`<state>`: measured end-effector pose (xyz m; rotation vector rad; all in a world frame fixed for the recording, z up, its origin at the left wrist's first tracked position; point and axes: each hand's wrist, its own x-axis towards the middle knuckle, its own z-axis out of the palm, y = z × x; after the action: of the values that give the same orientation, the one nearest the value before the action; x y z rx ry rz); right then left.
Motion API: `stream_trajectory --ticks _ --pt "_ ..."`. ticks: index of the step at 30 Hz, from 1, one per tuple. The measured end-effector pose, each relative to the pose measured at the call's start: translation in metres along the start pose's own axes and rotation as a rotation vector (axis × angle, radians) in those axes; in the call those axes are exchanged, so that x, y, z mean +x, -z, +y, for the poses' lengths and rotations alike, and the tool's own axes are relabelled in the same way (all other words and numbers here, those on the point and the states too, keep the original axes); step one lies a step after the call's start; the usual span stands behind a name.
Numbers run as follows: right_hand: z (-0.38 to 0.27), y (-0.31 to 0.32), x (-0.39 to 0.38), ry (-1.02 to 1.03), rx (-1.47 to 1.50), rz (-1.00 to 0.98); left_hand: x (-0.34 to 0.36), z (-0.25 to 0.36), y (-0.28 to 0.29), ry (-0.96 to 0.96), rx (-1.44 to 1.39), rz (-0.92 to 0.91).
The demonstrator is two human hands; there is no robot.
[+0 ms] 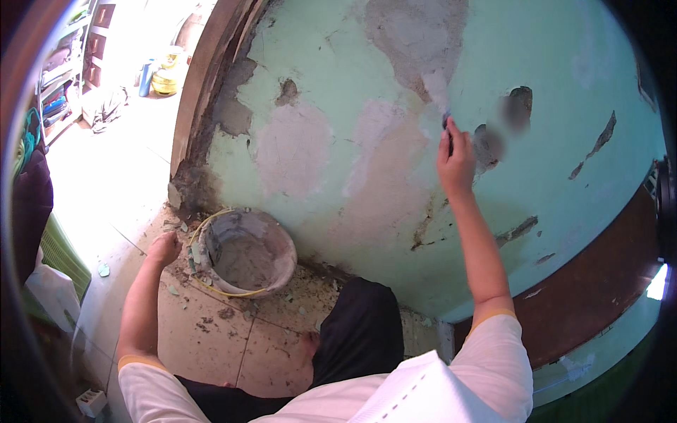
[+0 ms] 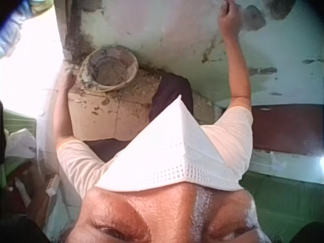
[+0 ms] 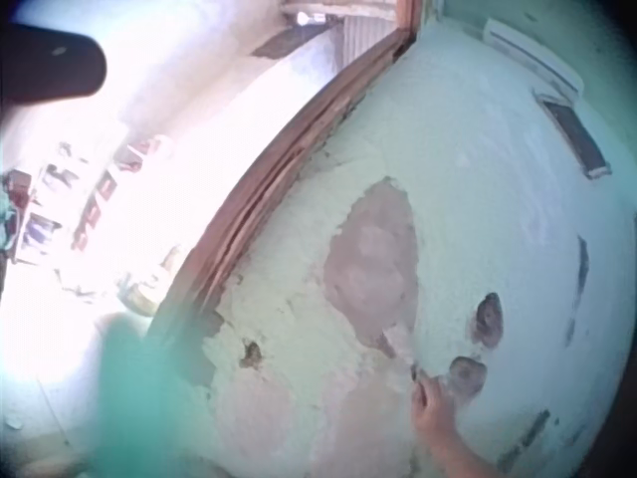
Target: The person uses a putty knife to scoop plaster from a bucket and apply it to a wall, spreading it across damaged sections.
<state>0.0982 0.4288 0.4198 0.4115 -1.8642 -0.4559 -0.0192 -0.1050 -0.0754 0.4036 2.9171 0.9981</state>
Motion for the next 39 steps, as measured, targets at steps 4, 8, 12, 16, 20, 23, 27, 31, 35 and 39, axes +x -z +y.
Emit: stream_trajectory --ticks 4,8,12,16,20,23,27,31,35,39 --pt "-0.004 -0.022 0.082 0.009 -0.024 0.100 -0.003 -0.001 -0.002 -0.017 0.057 -0.027" --pt "0.002 -0.044 0.110 0.002 -0.147 0.047 0.014 0.008 -0.002 -0.017 0.069 -0.034" --pt "-0.021 -0.039 0.031 -0.102 -0.075 -0.133 0.010 -0.001 0.005 0.016 0.039 -0.038" --pt "-0.073 -0.017 -0.056 -0.123 0.198 -0.257 0.025 -0.023 -0.020 -0.003 0.089 -0.044" --pt "-0.161 -0.024 -0.088 -0.261 0.650 -0.687 0.021 -0.006 0.002 -0.025 0.143 -0.071" --pt "-0.225 -0.062 -0.108 -0.361 0.806 -1.245 0.011 0.009 0.022 0.044 0.146 -0.093" --pt "-0.293 -0.136 -0.166 -0.077 0.652 -1.453 0.018 0.023 0.031 -0.003 0.147 -0.081" --pt "-0.351 -0.171 -0.199 0.102 0.565 -1.492 0.023 0.029 0.028 0.015 0.172 -0.120" --pt "-0.384 -0.182 -0.213 0.221 0.632 -1.426 0.020 0.028 0.020 0.040 0.195 -0.173" --pt "-0.415 -0.182 -0.217 0.258 0.681 -1.355 0.017 0.025 0.011 -0.003 0.185 -0.117"
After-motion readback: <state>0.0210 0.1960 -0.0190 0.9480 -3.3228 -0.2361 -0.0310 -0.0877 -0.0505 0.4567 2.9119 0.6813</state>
